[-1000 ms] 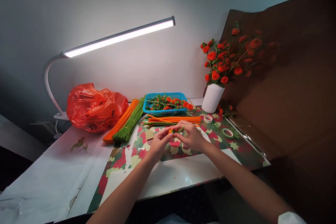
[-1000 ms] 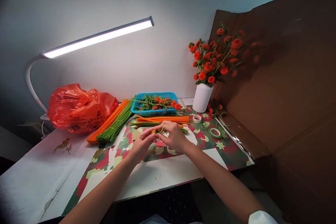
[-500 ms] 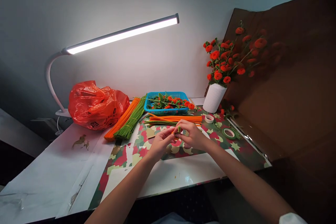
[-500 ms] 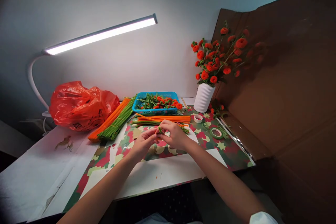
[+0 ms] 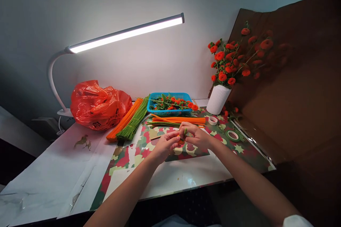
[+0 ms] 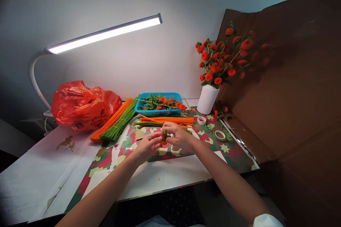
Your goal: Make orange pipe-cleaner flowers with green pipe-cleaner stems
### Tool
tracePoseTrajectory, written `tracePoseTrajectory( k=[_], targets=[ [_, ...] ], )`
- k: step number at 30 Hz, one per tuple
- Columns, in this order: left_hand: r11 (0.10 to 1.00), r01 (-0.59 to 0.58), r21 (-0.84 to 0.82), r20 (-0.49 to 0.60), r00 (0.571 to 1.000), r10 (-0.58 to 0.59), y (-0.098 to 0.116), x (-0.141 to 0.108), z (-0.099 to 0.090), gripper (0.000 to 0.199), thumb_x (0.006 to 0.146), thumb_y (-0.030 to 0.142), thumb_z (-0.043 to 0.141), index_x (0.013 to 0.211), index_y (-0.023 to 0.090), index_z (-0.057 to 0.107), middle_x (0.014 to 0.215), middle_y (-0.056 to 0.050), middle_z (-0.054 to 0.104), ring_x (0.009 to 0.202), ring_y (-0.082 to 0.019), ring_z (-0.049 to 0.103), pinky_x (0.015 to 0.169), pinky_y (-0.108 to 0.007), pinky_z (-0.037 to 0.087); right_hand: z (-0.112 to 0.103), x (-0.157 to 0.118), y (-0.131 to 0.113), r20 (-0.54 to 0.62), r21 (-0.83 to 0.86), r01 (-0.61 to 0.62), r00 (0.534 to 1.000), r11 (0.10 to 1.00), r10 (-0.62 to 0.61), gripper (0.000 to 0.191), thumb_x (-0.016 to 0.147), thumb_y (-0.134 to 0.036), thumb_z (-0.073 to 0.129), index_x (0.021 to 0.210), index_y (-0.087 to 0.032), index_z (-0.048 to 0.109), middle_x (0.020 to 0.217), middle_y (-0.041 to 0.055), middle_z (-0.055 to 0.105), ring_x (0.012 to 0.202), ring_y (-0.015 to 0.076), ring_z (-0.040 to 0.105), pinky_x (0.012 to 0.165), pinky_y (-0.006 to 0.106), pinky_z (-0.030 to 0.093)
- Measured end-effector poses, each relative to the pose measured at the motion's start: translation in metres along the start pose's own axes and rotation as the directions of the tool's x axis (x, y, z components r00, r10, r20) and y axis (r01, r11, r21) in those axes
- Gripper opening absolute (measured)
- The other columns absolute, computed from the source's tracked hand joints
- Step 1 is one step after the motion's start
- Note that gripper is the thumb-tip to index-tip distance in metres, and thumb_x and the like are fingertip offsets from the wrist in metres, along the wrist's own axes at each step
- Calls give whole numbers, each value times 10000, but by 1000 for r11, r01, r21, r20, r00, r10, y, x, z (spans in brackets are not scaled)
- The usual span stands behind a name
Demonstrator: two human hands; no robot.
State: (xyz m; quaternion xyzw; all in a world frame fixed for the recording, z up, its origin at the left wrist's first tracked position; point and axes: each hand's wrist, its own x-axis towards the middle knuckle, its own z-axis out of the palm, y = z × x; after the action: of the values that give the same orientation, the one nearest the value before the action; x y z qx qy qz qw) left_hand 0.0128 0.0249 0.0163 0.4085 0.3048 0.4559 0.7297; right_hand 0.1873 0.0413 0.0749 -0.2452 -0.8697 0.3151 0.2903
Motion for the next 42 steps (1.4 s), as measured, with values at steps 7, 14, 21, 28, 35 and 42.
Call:
tracePoseTrajectory(
  k=[7,14,21,28,35,42],
  targets=[
    [960,-164,226,-80,979,186,-1,-1,2,339,661,345,764,949,170,724,892,-61,715,727,-153,629,660,-242,479,16,-6,-9,-291,-132,-104,955,986,62,97,788,-187,613,693,-193,595,757,13,564,724,152,527,676,283,420],
    [917,-227,328,-125,952,280,0,-2,3,403,669,378,747,998,152,702,967,-94,717,816,-201,650,739,-301,506,26,-8,-12,-433,21,-319,851,948,296,20,711,-165,634,711,-179,649,739,19,667,649,143,587,558,244,436],
    [932,-205,299,-93,966,242,3,-3,3,400,679,370,745,1009,149,704,939,-86,715,750,-167,631,706,-283,493,27,-11,-5,-429,105,-301,846,948,317,79,698,-180,653,773,-181,678,758,30,687,691,169,634,612,277,515],
    [983,-80,165,-37,995,88,2,-2,1,354,672,327,762,983,164,718,924,-59,698,698,-106,593,630,-209,441,14,-14,-2,-323,47,-158,932,986,164,112,766,-123,570,768,-182,666,780,36,687,736,166,635,688,290,515],
    [964,262,53,178,947,-267,4,-1,-7,298,736,390,681,800,100,661,696,-61,652,533,-72,537,537,-191,410,-4,-16,-5,-101,3,-33,994,999,33,88,823,-170,573,857,-186,653,861,53,677,773,167,621,702,284,501],
    [990,124,63,132,983,-131,-1,-1,-2,425,769,517,598,1015,170,587,727,-21,614,551,-102,566,505,-204,436,14,-19,-4,-326,5,-114,939,993,110,98,769,-117,569,799,-185,632,754,14,638,701,147,584,667,271,475]
  ],
)
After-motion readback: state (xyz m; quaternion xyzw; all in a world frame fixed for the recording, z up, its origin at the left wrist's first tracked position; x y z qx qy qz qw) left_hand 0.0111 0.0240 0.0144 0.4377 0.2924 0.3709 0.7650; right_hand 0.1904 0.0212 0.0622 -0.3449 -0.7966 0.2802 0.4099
